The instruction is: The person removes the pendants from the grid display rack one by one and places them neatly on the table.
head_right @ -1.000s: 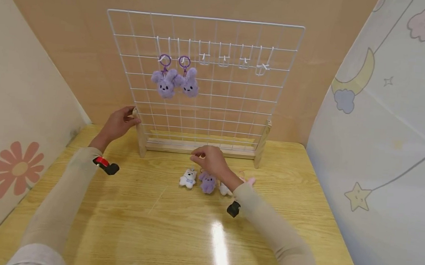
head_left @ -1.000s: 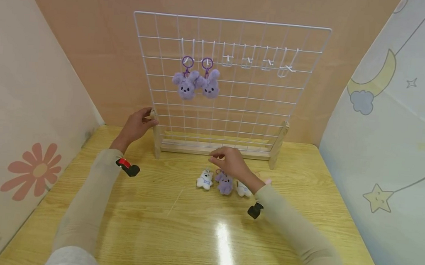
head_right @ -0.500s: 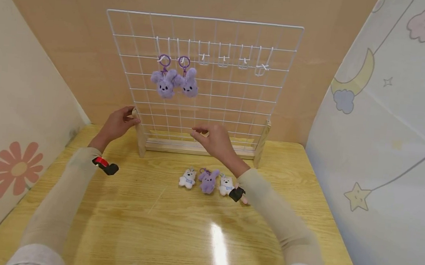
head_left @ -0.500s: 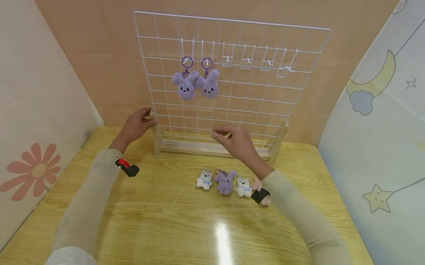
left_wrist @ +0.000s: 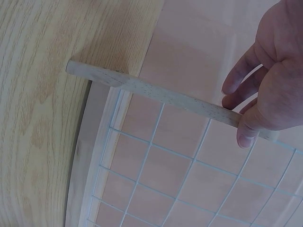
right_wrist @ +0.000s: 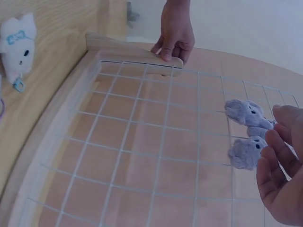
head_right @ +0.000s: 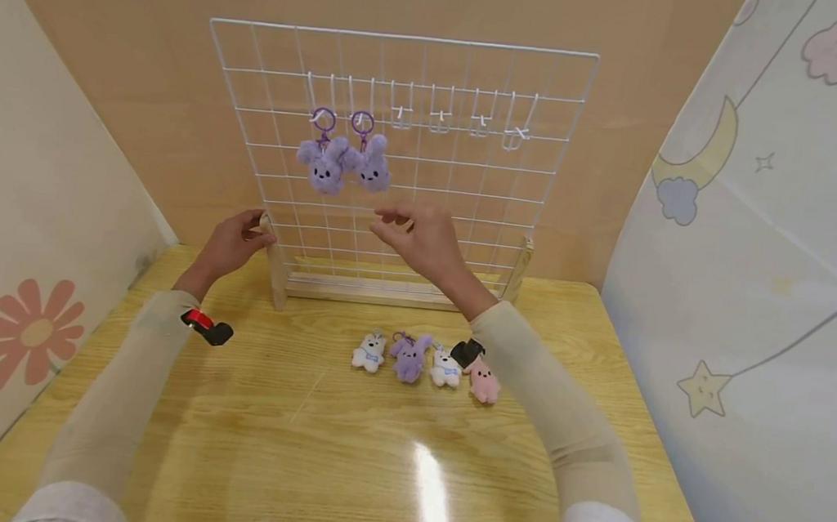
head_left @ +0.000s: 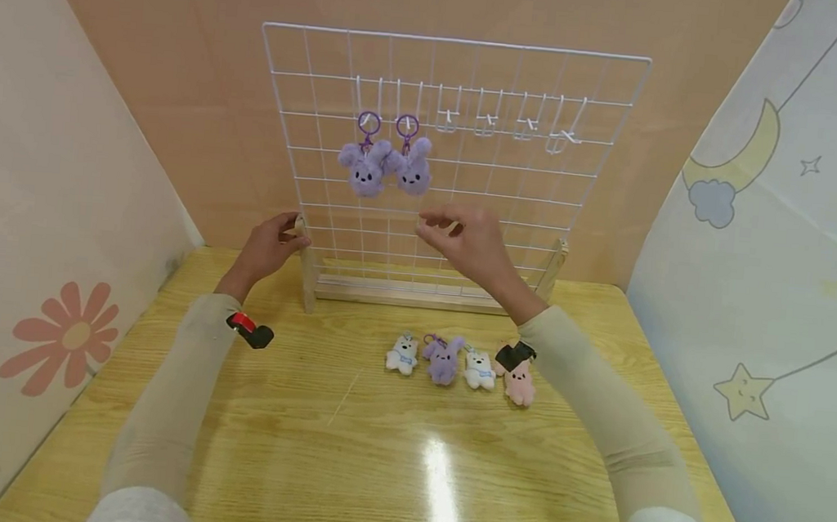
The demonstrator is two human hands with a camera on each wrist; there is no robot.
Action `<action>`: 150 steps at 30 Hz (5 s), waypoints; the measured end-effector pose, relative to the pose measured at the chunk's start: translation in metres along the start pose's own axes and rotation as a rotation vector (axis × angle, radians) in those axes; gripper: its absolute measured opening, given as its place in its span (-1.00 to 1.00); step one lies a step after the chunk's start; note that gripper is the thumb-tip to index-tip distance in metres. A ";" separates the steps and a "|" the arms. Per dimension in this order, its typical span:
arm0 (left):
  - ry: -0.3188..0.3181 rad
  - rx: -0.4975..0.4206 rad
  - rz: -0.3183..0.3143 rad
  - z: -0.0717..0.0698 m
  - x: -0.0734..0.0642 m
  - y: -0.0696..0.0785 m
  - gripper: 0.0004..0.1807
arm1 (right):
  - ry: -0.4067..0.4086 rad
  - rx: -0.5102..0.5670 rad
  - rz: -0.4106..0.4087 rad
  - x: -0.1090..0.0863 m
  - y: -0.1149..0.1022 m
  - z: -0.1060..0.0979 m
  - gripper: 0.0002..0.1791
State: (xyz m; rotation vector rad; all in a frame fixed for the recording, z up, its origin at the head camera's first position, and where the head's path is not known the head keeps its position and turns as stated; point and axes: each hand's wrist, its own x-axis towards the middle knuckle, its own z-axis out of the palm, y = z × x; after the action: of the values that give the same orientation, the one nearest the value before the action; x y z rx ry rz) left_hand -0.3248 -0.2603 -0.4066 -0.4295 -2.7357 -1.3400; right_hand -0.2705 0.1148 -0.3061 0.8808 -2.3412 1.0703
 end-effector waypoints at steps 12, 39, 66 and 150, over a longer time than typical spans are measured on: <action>0.004 0.005 0.003 0.000 -0.002 0.001 -0.28 | 0.183 -0.023 -0.067 0.034 -0.006 -0.015 -0.72; 0.012 -0.003 0.011 0.001 -0.002 0.002 -0.30 | 0.325 0.016 0.151 0.081 -0.011 0.002 -0.64; 0.015 0.004 0.012 0.001 -0.002 0.002 -0.31 | 0.377 0.022 0.179 0.097 -0.017 0.012 -0.71; 0.000 0.000 -0.024 -0.001 -0.004 0.003 -0.26 | 0.394 0.180 0.385 0.094 -0.029 0.007 -0.73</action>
State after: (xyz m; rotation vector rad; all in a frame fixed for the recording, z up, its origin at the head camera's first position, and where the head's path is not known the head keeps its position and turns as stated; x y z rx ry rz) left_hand -0.3205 -0.2597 -0.4042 -0.3979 -2.7495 -1.3462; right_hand -0.3185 0.0598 -0.2396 0.2362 -2.1417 1.4731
